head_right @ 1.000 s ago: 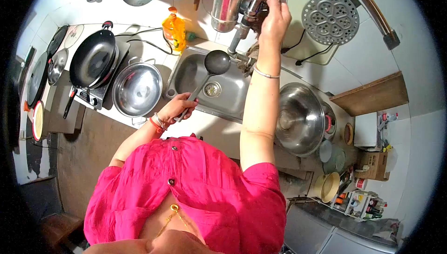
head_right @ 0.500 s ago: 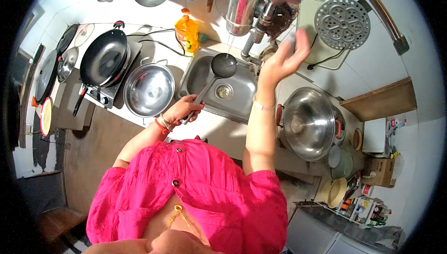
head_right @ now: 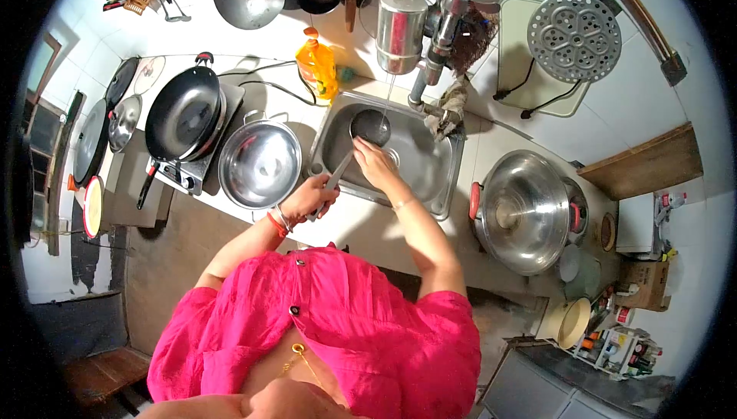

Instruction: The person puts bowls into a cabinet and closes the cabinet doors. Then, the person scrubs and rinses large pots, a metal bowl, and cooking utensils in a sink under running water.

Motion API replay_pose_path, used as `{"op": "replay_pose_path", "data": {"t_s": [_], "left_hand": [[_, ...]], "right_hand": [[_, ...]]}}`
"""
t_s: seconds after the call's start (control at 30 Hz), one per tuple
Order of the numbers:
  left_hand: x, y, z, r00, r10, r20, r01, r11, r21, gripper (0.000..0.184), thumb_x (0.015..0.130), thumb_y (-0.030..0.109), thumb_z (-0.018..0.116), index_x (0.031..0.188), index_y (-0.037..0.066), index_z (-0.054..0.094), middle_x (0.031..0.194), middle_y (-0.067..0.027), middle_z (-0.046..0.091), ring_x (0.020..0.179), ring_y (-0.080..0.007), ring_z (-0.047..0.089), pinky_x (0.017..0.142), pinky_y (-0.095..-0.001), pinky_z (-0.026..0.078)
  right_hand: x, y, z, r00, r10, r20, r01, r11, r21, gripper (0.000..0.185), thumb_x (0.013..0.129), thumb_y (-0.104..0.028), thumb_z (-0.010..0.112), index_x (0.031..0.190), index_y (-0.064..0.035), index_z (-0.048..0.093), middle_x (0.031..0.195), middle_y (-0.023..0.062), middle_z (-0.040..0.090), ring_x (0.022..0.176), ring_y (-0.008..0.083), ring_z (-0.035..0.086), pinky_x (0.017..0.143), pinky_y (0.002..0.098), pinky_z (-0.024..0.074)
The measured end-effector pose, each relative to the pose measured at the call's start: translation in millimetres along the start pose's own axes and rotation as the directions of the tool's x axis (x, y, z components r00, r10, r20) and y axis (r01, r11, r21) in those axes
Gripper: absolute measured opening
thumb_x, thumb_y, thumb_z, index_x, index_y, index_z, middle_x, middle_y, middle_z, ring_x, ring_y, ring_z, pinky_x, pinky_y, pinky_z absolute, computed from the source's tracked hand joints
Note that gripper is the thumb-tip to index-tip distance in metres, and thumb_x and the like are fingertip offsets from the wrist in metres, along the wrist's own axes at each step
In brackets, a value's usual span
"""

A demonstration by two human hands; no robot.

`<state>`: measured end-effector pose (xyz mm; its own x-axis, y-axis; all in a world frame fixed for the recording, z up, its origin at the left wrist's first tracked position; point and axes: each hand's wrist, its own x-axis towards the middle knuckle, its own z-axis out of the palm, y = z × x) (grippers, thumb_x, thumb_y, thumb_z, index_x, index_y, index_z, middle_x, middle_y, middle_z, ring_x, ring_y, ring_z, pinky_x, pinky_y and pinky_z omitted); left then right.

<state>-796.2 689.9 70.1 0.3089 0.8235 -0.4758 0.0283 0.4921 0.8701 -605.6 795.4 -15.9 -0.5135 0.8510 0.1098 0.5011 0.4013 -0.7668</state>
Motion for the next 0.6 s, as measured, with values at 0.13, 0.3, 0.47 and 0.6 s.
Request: {"op": "replay_pose_path", "data": {"t_s": [0.13,0.3,0.47,0.6], "left_hand": [[10.4,-10.7,-0.2,0.998,0.004,0.062,-0.006,0.999,0.041,0.012,0.081,0.009,0.056,0.089,0.000,0.051,0.063,-0.0031,0.051,0.043,-0.0105,0.047,0.038,-0.0257,0.038],[17.3,-1.4,4.8,1.000,-0.012,0.021,0.012,1.000,0.018,0.011,0.083,0.010,0.058,0.082,0.001,0.051,0.059,-0.0027,0.048,0.041,-0.0114,0.047,0.037,-0.0253,0.037],[22.7,-24.9,9.2,0.996,-0.051,0.076,0.049,0.998,0.025,0.012,0.083,0.010,0.056,0.085,-0.001,0.053,0.058,-0.0036,0.049,0.039,-0.0115,0.046,0.035,-0.0257,0.036],[44.1,-30.1,11.3,0.997,0.008,0.073,-0.021,0.982,0.186,0.012,0.084,0.011,0.056,0.087,0.000,0.053,0.061,-0.0030,0.050,0.041,-0.0113,0.047,0.036,-0.0265,0.037]], "right_hand": [[-3.3,36.5,-30.5,0.985,-0.148,-0.088,0.040,0.693,-0.720,0.040,0.090,-0.021,0.047,0.123,0.0002,0.052,0.135,0.0117,0.047,0.128,0.0204,0.040,0.111,0.0453,0.0194],[-5.1,23.2,10.1,0.961,-0.083,-0.264,-0.006,0.947,-0.323,0.036,0.079,-0.009,0.049,0.111,0.0032,0.060,0.124,0.0160,0.056,0.115,0.0295,0.051,0.104,0.0408,0.0346],[-35.5,29.5,8.5,0.962,0.079,-0.262,-0.096,0.994,-0.053,0.030,0.080,-0.007,0.052,0.107,0.0001,0.063,0.112,0.0147,0.063,0.100,0.0275,0.062,0.088,0.0361,0.0482],[-27.8,55.9,25.4,0.827,0.314,-0.466,-0.031,0.854,0.520,0.027,0.084,-0.010,0.061,0.109,0.0004,0.058,0.101,0.0113,0.064,0.086,0.0185,0.061,0.076,0.0311,0.0494]]}}
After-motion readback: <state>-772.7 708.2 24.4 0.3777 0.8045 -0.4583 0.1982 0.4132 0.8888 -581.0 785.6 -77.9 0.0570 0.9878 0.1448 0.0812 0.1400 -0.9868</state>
